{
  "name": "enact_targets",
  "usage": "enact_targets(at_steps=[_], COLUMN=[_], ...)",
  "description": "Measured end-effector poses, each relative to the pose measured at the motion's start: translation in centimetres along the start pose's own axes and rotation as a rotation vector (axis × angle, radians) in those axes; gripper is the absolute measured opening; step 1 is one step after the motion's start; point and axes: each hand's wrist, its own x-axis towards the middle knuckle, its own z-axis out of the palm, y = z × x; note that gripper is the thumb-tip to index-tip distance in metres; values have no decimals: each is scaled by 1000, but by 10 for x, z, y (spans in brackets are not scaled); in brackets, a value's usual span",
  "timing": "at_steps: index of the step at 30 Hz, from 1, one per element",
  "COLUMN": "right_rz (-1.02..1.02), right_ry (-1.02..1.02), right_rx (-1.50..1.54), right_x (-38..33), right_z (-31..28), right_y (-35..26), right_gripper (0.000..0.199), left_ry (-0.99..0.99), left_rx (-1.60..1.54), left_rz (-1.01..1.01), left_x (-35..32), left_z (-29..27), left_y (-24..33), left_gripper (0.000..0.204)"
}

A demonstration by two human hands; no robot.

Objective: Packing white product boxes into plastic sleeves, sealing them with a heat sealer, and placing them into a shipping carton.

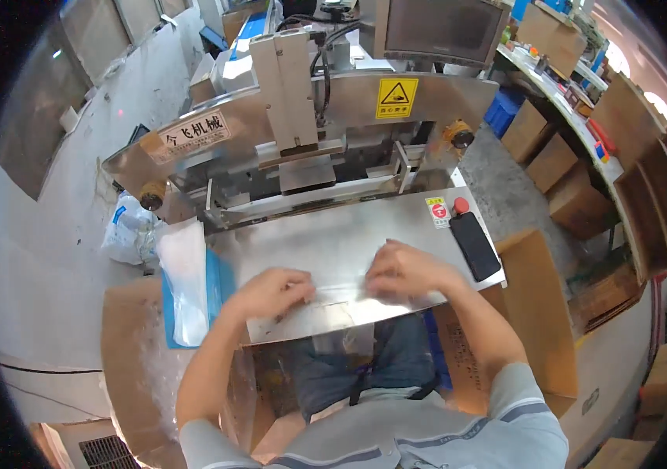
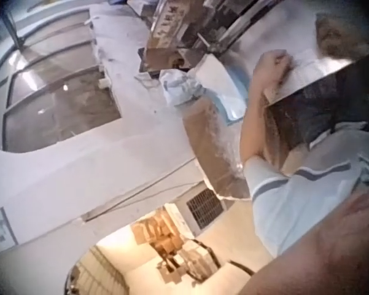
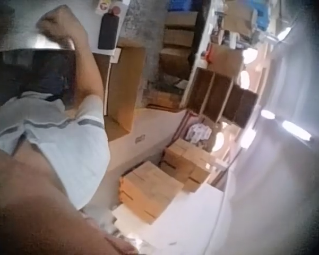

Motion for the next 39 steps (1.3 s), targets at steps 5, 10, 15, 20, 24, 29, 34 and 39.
enact_targets(at_steps=[5,10,15,20,24,29,34,39], right_rz=[152,218,271,147,207,151,144,227], right_ry=[46,170,331,399,427,454,423,426], right_rx=[156,23,-229,-435,-497,-529,-530,-675], right_x=[72,142,170,187,163,163,170,176], right_z=[-15,-50,-77,-25,0,2,2,17], right_y=[69,104,130,30,53,55,54,46], right_gripper=[30,28,26,31,49,50,50,52], left_ry=[-35,249,324,603,790,880,797,967], left_rx=[-129,-231,-60,58,333,642,669,586], left_rz=[-76,-267,-168,-61,51,87,-9,9], left_x=[66,125,174,159,157,90,52,36], left_z=[-68,-124,-135,-145,-91,23,91,115], left_y=[-45,-36,-25,-93,-32,-25,-35,-25], left_gripper=[31,30,38,39,37,52,68,64])
